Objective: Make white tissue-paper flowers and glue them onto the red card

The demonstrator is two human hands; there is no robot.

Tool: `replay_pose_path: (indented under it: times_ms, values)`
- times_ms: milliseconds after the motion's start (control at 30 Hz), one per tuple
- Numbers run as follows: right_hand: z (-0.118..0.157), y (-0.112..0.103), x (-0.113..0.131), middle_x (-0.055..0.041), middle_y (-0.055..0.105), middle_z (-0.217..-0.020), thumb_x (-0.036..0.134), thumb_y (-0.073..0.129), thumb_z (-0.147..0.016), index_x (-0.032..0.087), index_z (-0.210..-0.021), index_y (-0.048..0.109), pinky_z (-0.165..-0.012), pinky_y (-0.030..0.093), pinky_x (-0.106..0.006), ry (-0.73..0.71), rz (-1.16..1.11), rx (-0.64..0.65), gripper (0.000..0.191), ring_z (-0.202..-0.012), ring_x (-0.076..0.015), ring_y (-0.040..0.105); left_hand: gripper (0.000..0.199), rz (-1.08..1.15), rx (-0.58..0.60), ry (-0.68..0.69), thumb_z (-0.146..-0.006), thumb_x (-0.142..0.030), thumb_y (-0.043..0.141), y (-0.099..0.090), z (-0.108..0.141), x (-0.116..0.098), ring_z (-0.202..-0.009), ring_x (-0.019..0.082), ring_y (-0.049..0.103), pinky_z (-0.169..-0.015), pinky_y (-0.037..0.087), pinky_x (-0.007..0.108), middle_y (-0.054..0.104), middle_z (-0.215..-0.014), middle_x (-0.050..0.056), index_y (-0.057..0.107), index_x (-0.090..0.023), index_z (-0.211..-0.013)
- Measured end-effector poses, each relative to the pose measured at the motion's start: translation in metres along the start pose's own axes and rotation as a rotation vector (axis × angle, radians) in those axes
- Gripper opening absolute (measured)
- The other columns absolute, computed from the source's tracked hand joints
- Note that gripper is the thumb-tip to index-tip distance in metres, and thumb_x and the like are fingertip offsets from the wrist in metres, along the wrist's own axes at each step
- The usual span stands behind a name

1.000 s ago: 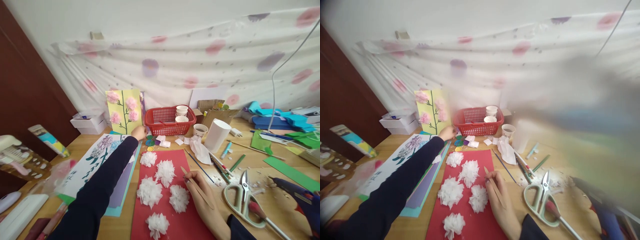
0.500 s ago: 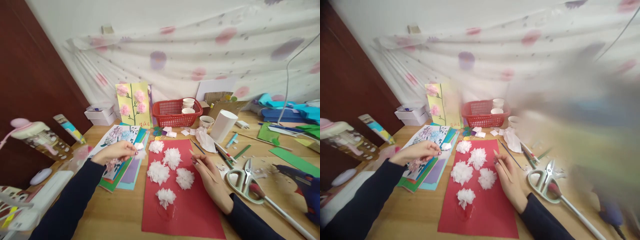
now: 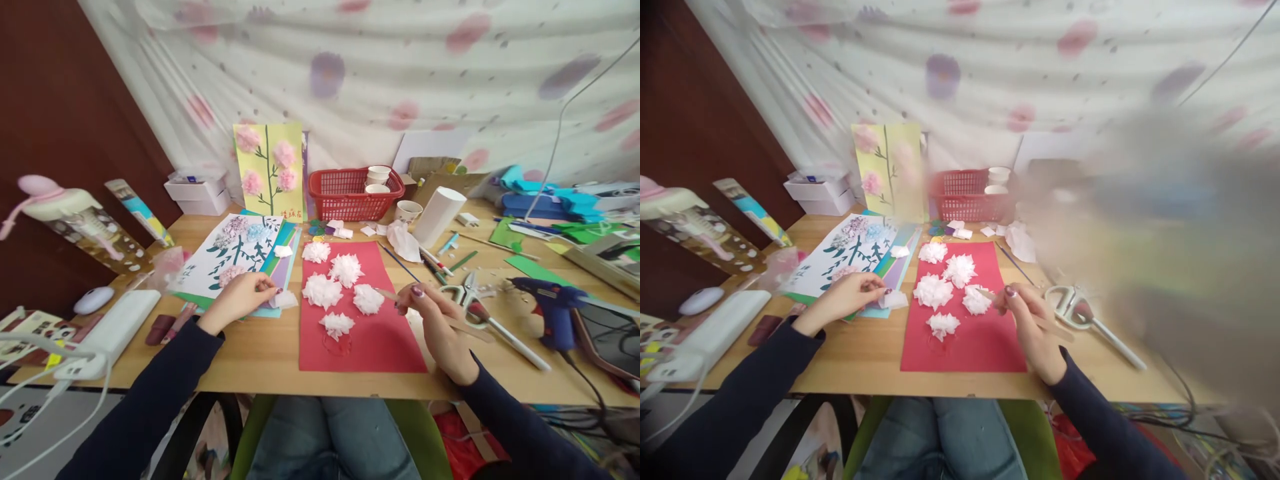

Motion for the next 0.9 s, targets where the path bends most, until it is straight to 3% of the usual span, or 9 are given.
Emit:
replay_pose_path:
  times_ms: [200,333,500,567,633,700,833,900]
  values:
    - [0.039,0.033,0.017,-0.0016,0.058,-0.067,0.046,0.042,-0.101,0.020,-0.071,0.059,-0.067,0.041,-0.030,0.080,0.168,0.237,0.043,-0.067,-0.0166,0.056,0.021,-0.187,-0.201,0.178,-0.086,-0.032,0.053,-0.011,0.011,-0.015,-0.084,0.024,0.065,-0.077,0.046,0.034,0.071,-0.087,0.007,0.067,-0.018,-0.079]
    - [0.047,0.055,0.016,-0.0001,0.059,-0.063,0.049,0.042,-0.100,0.020,-0.074,0.054,-0.061,0.042,-0.028,0.151,0.136,0.278,0.041,-0.060,-0.0153,0.055,0.024,-0.217,-0.308,0.384,-0.091,-0.028,0.050,-0.020,0.018,-0.023,-0.095,0.024,0.064,-0.085,0.048,0.036,0.068,-0.099,0.009,0.070,-0.017,-0.087]
    - [0.054,0.082,0.015,0.0010,0.055,-0.056,0.049,0.036,-0.102,0.021,-0.066,0.048,-0.055,0.040,-0.026,0.166,0.142,0.352,0.047,-0.053,-0.0134,0.052,0.018,-0.286,-0.606,0.539,-0.090,-0.029,0.061,-0.040,0.042,-0.041,-0.098,0.026,0.062,-0.093,0.043,0.045,0.071,-0.096,0.005,0.075,-0.024,-0.079]
    - [0.056,0.087,0.014,0.0009,0.053,-0.055,0.049,0.035,-0.102,0.022,-0.064,0.046,-0.052,0.037,-0.026,0.152,0.212,0.346,0.048,-0.051,-0.0133,0.050,0.016,-0.228,-0.640,0.592,-0.089,-0.029,0.065,-0.045,0.052,-0.051,-0.095,0.025,0.062,-0.093,0.042,0.046,0.072,-0.093,0.004,0.075,-0.025,-0.078]
    - [0.057,0.087,0.010,0.0012,0.051,-0.053,0.050,0.035,-0.102,0.022,-0.063,0.046,-0.050,0.035,-0.027,0.156,0.263,0.317,0.049,-0.049,-0.0134,0.049,0.013,-0.084,-0.538,0.638,-0.089,-0.028,0.065,-0.043,0.056,-0.061,-0.092,0.022,0.063,-0.089,0.045,0.041,0.071,-0.093,0.003,0.075,-0.024,-0.080]
    - [0.057,0.084,0.004,0.0009,0.052,-0.054,0.050,0.035,-0.102,0.022,-0.063,0.046,-0.050,0.036,-0.027,0.179,0.261,0.260,0.049,-0.049,-0.0136,0.049,0.012,0.075,-0.309,0.645,-0.089,-0.028,0.066,-0.031,0.053,-0.071,-0.088,0.019,0.064,-0.084,0.048,0.035,0.070,-0.091,0.003,0.074,-0.023,-0.082]
    - [0.059,0.075,-0.004,0.0003,0.056,-0.058,0.050,0.037,-0.102,0.021,-0.065,0.049,-0.053,0.038,-0.026,0.214,0.202,0.163,0.048,-0.052,-0.0134,0.051,0.011,0.186,0.238,0.596,-0.088,-0.026,0.066,0.021,0.040,-0.084,-0.088,0.017,0.066,-0.083,0.049,0.029,0.071,-0.094,0.002,0.073,-0.021,-0.082]
    - [0.060,0.073,-0.006,0.0002,0.057,-0.057,0.050,0.037,-0.102,0.021,-0.064,0.049,-0.053,0.039,-0.026,0.210,0.186,0.139,0.049,-0.052,-0.0133,0.051,0.010,0.163,0.392,0.588,-0.087,-0.024,0.065,0.043,0.032,-0.086,-0.088,0.016,0.066,-0.081,0.049,0.028,0.071,-0.094,0.003,0.073,-0.020,-0.083]
Point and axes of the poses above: each hand's wrist, its own z-axis away from the middle knuckle, its own y-axis out of the palm, x = y × z, the point moved 8 cm from there along -z, towards the middle knuckle
